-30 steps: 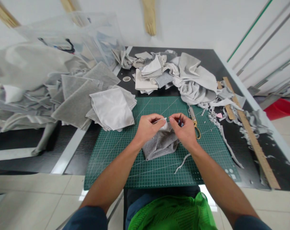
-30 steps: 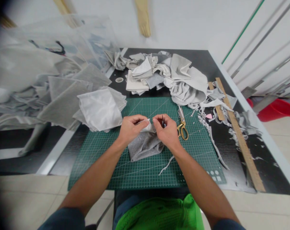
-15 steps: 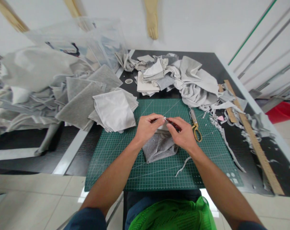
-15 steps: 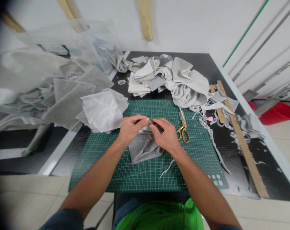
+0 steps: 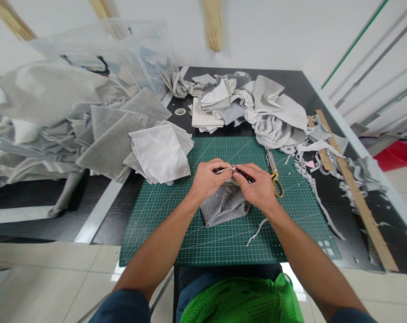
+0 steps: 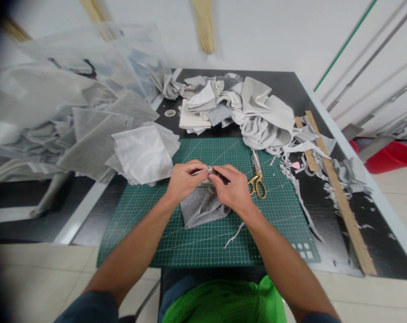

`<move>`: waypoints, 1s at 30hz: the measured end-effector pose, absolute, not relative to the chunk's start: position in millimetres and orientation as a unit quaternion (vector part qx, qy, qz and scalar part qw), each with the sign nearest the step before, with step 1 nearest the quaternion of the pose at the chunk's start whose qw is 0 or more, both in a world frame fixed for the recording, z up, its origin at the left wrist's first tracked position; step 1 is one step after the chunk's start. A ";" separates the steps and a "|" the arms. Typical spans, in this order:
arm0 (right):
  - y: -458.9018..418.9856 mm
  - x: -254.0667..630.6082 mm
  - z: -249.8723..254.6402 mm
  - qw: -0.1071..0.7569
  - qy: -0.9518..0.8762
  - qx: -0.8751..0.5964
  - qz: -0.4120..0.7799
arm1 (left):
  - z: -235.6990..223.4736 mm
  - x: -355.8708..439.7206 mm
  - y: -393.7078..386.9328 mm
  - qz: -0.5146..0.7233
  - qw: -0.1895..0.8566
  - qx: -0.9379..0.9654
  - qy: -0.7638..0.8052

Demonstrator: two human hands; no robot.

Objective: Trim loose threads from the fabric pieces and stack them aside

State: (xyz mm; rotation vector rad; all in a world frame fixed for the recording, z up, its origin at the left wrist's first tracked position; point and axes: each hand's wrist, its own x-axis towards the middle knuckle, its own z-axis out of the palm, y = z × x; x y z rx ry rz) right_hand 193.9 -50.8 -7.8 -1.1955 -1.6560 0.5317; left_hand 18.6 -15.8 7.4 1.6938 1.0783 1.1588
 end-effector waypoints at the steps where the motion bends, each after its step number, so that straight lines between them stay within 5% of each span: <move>1: -50.5 193.9 -8.0 0.493 -0.683 -0.492 0.219 | 7.4 18.6 -16.0 0.458 0.398 0.671 0.426; 30: -51.1 194.0 -3.0 0.494 -0.643 -0.505 0.296 | 8.4 17.0 -16.8 0.438 0.381 0.694 0.427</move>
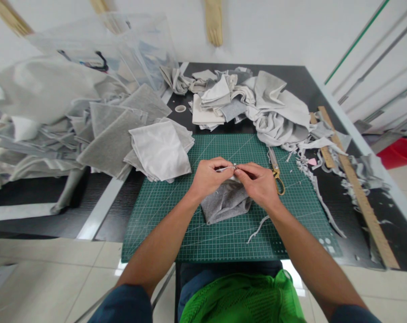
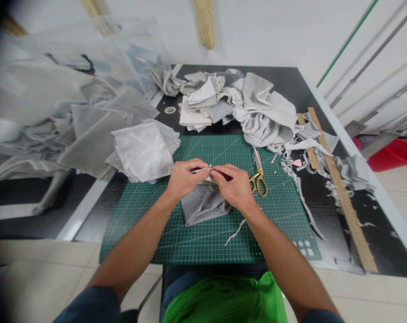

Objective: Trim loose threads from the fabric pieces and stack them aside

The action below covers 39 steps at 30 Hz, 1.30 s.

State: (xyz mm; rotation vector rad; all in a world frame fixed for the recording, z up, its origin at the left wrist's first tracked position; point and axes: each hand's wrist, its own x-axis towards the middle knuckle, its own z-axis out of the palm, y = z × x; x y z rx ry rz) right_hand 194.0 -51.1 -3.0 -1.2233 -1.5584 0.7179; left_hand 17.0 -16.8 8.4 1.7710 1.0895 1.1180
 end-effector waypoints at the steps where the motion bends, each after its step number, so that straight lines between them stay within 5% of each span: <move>1: -50.7 194.0 -3.8 0.499 -0.636 -0.506 0.301 | 9.6 17.2 -17.3 0.436 0.382 0.692 0.429; 16: -41.7 206.3 -5.8 0.502 -0.573 -0.552 0.340 | -0.9 17.1 -9.2 0.463 0.409 0.638 0.459; 27: -33.0 229.1 -9.3 0.245 -0.706 -0.621 0.238 | -22.4 3.7 11.2 0.458 0.399 0.628 0.487; 30: -34.3 231.2 -9.1 0.187 -0.743 -0.598 0.237 | -14.4 -0.4 10.2 0.462 0.313 0.665 0.496; 33: -34.5 231.0 -8.4 0.229 -0.742 -0.580 0.244 | -2.4 -5.4 6.6 0.453 0.217 0.708 0.496; 39: -35.1 229.8 0.9 0.384 -0.660 -0.596 0.250 | -8.5 -3.1 -1.6 0.225 0.257 0.792 0.506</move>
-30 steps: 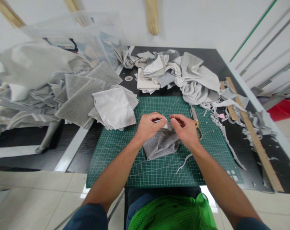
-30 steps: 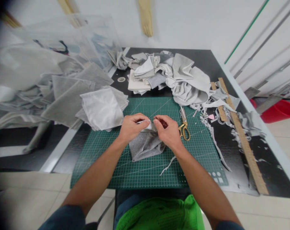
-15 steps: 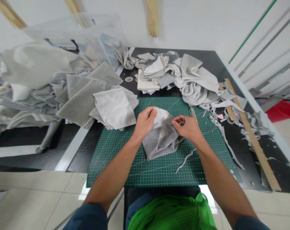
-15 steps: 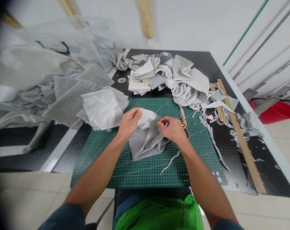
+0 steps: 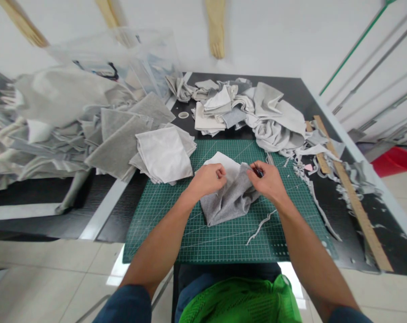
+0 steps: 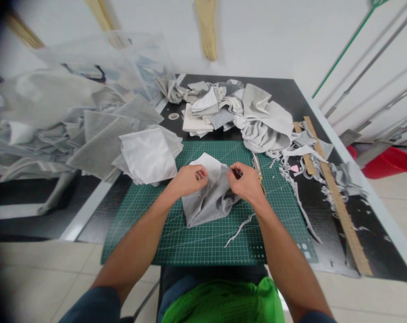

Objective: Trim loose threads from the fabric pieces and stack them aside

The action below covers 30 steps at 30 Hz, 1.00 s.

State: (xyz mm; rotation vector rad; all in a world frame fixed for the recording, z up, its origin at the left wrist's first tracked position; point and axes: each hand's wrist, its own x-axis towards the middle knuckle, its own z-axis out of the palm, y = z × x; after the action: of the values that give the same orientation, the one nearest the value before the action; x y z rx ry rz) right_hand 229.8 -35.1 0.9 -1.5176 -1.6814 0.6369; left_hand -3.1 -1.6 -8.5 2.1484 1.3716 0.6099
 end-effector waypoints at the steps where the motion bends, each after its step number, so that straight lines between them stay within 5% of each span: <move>1: -35.5 229.8 2.4 0.400 -0.653 -0.592 0.252 | -13.0 -1.1 -2.5 0.184 0.241 0.799 0.519; 6: -37.9 228.4 4.5 0.451 -0.640 -0.568 0.253 | -24.6 3.1 0.8 0.076 0.175 0.802 0.567; 18: -43.7 213.9 -2.2 0.458 -0.653 -0.545 0.258 | 19.1 -49.0 2.9 0.120 -0.005 0.711 0.692; 21: -46.3 205.3 -2.9 0.442 -0.682 -0.496 0.306 | 23.6 -28.3 -2.2 0.246 0.121 0.784 0.557; 25: -38.8 210.0 -10.8 0.432 -0.688 -0.487 0.320 | 15.5 -6.3 -3.5 0.178 0.392 0.824 0.369; 30: -19.6 233.3 -30.0 0.292 -0.744 -0.567 0.200 | -2.7 2.0 -4.2 0.183 0.403 0.823 0.357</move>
State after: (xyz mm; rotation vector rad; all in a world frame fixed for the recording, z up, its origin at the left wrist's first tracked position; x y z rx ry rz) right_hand 233.3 -19.6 -30.0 -1.5125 -1.9821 0.5324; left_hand 2.0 -4.2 -2.7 2.0786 0.9015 0.4620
